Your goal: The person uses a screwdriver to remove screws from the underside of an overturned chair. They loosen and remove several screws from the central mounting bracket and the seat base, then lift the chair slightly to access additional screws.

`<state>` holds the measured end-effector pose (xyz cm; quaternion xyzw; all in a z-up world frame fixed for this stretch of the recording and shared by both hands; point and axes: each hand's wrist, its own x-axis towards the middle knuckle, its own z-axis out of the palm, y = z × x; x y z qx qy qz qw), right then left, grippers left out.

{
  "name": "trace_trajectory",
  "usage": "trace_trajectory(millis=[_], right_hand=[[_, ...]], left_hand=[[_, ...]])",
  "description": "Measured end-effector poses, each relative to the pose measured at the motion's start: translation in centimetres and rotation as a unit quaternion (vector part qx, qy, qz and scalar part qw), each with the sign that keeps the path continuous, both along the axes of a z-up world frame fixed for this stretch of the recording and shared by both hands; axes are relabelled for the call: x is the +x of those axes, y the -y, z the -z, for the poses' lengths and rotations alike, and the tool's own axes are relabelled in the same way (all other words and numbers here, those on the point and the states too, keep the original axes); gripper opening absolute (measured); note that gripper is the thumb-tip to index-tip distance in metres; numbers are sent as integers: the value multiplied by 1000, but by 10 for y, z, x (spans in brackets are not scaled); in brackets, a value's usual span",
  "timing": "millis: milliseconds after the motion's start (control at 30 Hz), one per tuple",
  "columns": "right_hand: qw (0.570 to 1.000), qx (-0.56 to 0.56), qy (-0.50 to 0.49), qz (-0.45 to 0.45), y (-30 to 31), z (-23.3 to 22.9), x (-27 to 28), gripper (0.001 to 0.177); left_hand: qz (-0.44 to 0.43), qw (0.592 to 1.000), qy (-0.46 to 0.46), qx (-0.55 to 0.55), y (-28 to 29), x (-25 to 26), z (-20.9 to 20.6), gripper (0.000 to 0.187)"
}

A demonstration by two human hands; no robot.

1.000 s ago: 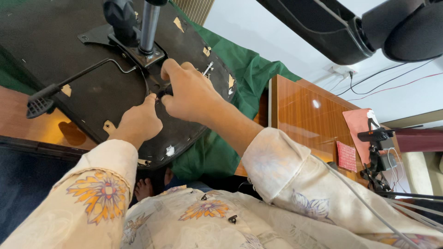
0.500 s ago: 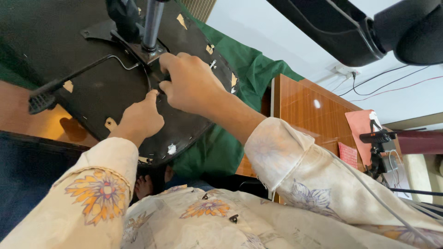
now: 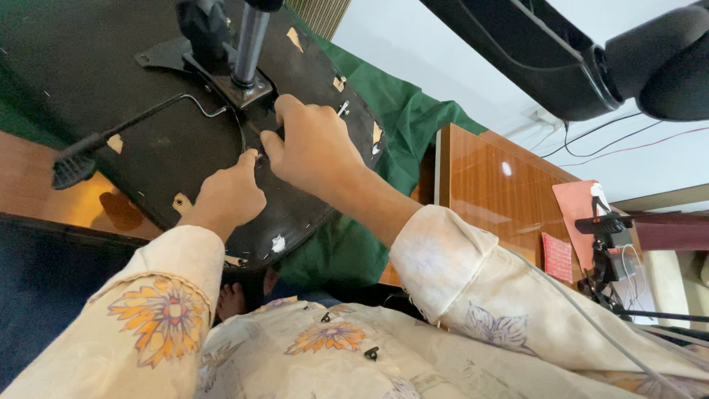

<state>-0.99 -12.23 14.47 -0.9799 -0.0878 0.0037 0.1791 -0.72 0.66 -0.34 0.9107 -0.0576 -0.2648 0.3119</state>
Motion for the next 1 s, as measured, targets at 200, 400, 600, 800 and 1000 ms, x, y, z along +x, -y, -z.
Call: trace_trajectory(millis=[200,400,600,800,1000], right_hand=[[1000,0,-2,27,-13,-2,-6,31],[997,35,-30,-53,-10,-3,-13,40],[994,39,-10,-101,8,-9,2,34],[996,-33,-12,-87,13,-9,18,32],[997,-67,-35,-26,15,-9,20,32]], left_hand=[[-2,999,44,-27,-2,1,13,77],[-1,998,47,-43,-1,4,19,73],[-1,1000,-8,-7,-2,4,3,79],[-17,998,-58,16,-1,4,-13,84],[-4,999,-30,9,-2,2,-13,84]])
